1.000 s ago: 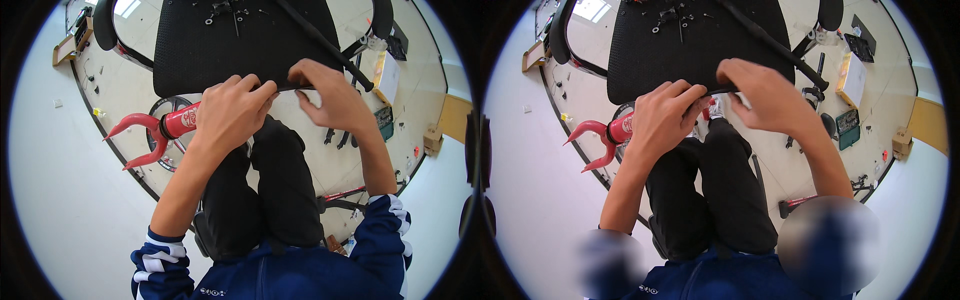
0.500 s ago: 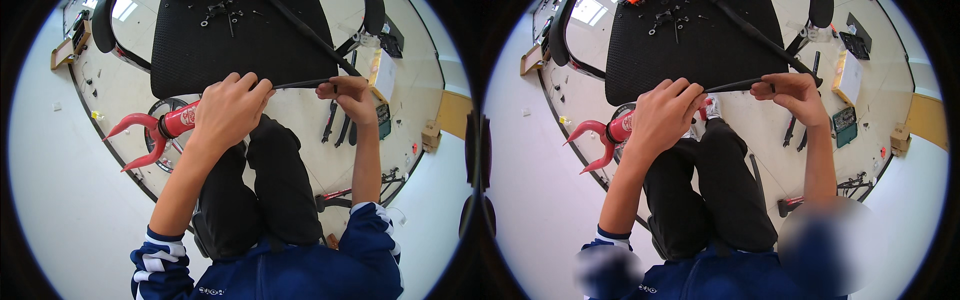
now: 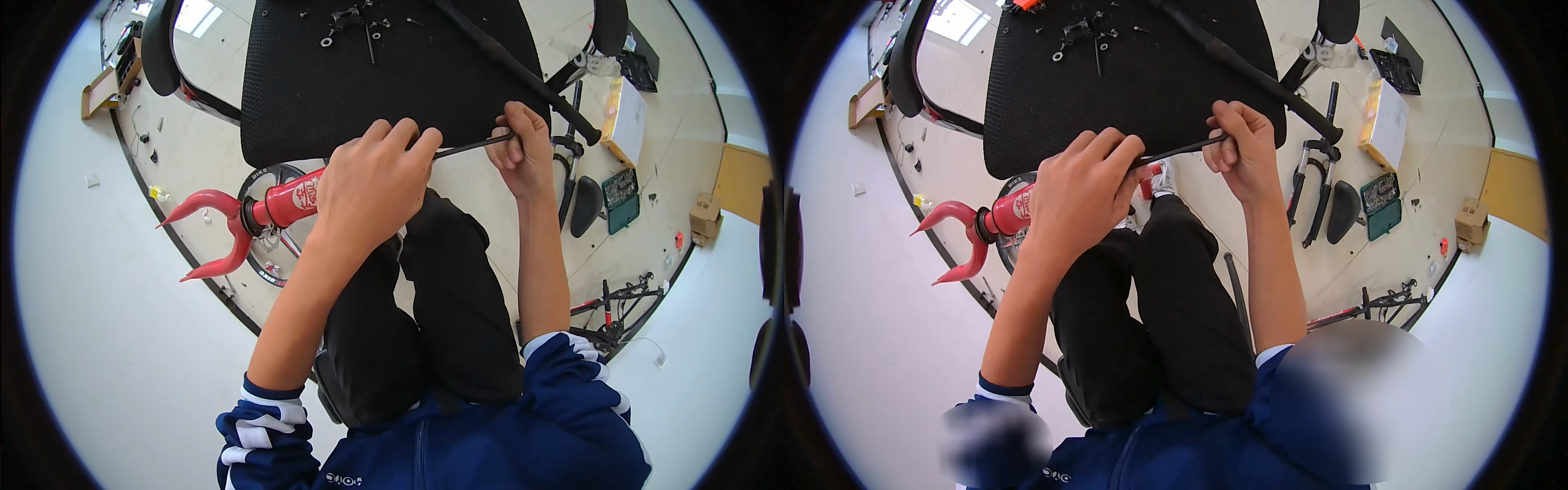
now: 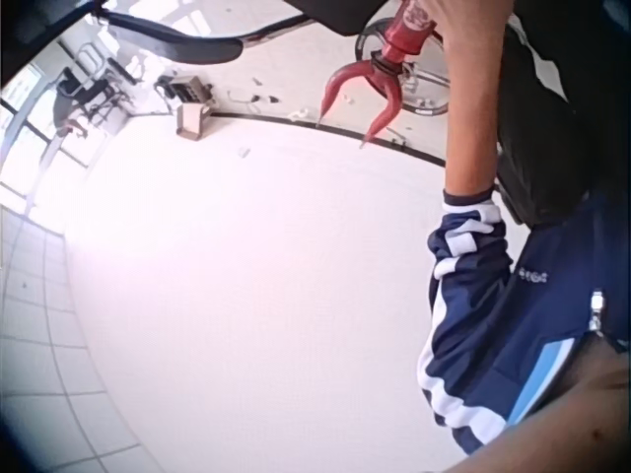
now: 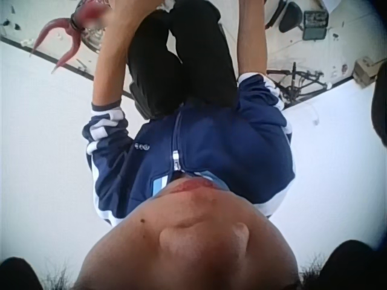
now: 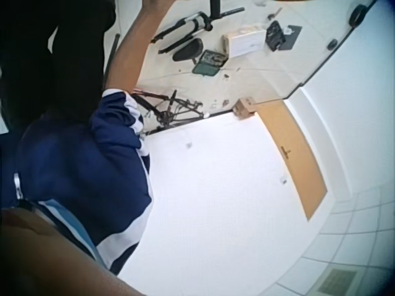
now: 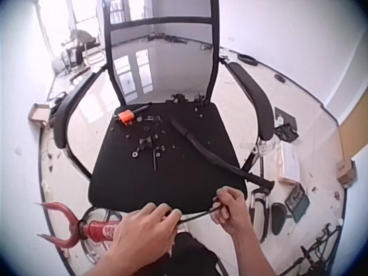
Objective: The person assembles a red bicycle fork by inserting a black steerer tube, adding spacers and a top cap, and tightening the preload with an Allen key. The person also handles a bicycle wheel and disc rotor, placing them aside before focusing on the fork assembly.
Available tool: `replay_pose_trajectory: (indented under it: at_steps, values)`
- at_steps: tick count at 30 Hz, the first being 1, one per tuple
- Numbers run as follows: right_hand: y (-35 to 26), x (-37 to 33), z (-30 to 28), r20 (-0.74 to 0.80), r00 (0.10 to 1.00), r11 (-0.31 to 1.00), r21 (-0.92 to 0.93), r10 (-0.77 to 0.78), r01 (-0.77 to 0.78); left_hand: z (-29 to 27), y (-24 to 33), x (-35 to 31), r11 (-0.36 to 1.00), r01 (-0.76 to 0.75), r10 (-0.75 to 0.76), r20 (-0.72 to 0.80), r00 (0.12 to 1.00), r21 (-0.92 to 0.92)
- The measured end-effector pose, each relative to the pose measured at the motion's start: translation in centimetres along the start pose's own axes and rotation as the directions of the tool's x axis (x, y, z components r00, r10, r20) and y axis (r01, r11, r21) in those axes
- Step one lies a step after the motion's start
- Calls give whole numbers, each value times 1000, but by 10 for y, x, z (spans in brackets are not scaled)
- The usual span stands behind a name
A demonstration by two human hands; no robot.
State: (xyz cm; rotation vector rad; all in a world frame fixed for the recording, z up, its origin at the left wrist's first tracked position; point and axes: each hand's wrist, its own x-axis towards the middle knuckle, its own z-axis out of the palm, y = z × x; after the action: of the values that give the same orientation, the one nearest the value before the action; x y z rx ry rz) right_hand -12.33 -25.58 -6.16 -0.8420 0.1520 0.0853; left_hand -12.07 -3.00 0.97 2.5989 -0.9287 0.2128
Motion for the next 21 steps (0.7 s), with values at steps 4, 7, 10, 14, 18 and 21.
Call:
replay_pose_trajectory:
  at_steps: [4,7,10,14,18,21]
  values:
    - [2,-7,10,-80,997,999,-44,10,-14,-1,-1,1,1000,-2,1,41,999,20]
    - [7,-11,12,-109,993,999,-22,37,-40,2,2,2,999,-3,1,32,999,37]
    - [5,-12,19,-79,997,996,-93,10,-17,3,4,5,999,-14,12,34,999,42]
    - [4,-18,10,59,998,996,89,5,-10,6,6,5,999,-35,34,29,999,24]
    - [7,-17,0,134,990,993,117,-43,27,6,7,8,999,-51,51,37,998,7]
    - [11,-21,-1,178,982,996,73,-65,52,5,7,9,999,-50,49,47,998,11]
